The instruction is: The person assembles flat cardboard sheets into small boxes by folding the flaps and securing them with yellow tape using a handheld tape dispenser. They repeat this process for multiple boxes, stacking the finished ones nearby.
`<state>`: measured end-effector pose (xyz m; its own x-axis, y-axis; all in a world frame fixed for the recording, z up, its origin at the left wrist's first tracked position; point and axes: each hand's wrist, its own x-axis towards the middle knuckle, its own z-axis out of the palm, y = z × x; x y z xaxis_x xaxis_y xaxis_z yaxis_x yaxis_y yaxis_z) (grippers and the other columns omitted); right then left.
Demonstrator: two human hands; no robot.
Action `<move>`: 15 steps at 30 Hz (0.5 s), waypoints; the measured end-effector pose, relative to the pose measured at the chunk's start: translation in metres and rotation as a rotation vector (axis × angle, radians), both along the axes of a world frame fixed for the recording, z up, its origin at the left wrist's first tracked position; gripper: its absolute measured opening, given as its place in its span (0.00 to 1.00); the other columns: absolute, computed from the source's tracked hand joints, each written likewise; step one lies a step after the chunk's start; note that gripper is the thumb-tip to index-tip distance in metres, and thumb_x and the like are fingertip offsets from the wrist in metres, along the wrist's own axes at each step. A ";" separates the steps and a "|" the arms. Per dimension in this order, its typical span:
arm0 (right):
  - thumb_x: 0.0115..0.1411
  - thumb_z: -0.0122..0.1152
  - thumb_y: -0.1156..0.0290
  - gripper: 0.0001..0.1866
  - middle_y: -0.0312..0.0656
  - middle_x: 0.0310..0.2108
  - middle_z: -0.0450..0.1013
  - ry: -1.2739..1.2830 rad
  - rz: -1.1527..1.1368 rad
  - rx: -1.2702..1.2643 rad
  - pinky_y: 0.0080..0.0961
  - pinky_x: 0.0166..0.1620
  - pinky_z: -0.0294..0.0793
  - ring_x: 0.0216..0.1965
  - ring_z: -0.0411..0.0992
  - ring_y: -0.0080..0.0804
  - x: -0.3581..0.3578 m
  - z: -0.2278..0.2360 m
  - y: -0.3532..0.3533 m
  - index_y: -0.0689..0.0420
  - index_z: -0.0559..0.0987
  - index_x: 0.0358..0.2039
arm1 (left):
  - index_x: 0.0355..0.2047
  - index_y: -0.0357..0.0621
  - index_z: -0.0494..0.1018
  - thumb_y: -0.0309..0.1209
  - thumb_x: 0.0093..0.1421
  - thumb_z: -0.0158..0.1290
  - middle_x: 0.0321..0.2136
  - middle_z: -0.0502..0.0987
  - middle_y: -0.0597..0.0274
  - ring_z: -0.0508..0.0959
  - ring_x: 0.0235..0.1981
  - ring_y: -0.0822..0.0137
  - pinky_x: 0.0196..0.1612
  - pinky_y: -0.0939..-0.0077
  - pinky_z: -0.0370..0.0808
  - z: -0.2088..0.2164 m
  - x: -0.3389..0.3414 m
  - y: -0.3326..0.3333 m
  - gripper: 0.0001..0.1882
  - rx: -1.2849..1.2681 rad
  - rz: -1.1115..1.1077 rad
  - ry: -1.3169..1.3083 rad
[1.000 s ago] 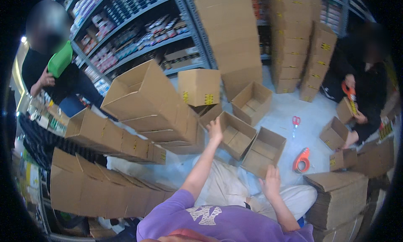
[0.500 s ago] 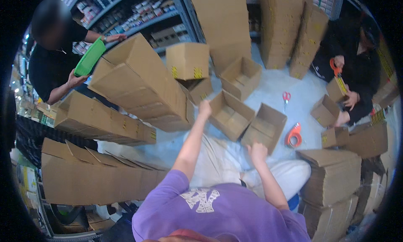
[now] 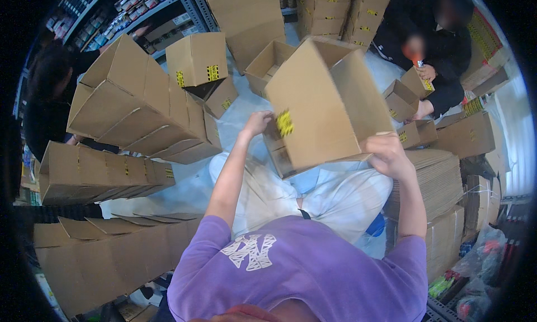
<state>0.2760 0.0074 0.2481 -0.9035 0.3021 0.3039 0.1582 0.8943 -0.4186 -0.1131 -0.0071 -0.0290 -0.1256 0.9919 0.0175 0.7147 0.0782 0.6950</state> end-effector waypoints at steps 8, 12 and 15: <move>0.51 0.66 0.71 0.10 0.46 0.19 0.71 -0.092 -0.058 -0.274 0.34 0.26 0.67 0.23 0.71 0.46 -0.037 -0.046 0.007 0.61 0.73 0.26 | 0.55 0.38 0.65 0.25 0.57 0.55 0.52 0.73 0.53 0.72 0.53 0.65 0.56 0.70 0.67 -0.001 0.007 -0.006 0.24 0.030 -0.162 -0.657; 0.51 0.65 0.69 0.12 0.44 0.18 0.69 -0.273 0.056 -0.025 0.37 0.27 0.67 0.23 0.72 0.46 -0.056 -0.035 0.001 0.59 0.69 0.23 | 0.62 0.39 0.56 0.20 0.56 0.48 0.60 0.64 0.57 0.66 0.59 0.65 0.60 0.71 0.63 -0.007 -0.014 -0.009 0.32 -0.193 -0.291 -0.906; 0.51 0.63 0.70 0.11 0.43 0.18 0.70 -0.304 0.130 0.073 0.38 0.28 0.69 0.23 0.72 0.45 -0.068 -0.037 -0.005 0.58 0.68 0.23 | 0.63 0.39 0.57 0.18 0.54 0.46 0.60 0.65 0.57 0.65 0.60 0.66 0.61 0.72 0.60 -0.028 -0.022 -0.008 0.34 -0.258 -0.301 -1.166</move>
<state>0.2082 0.0026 0.2113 -0.9857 0.1656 0.0317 0.1484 0.9411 -0.3037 -0.1350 -0.0154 -0.0566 0.2992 0.9419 -0.1523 -0.3100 0.2469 0.9181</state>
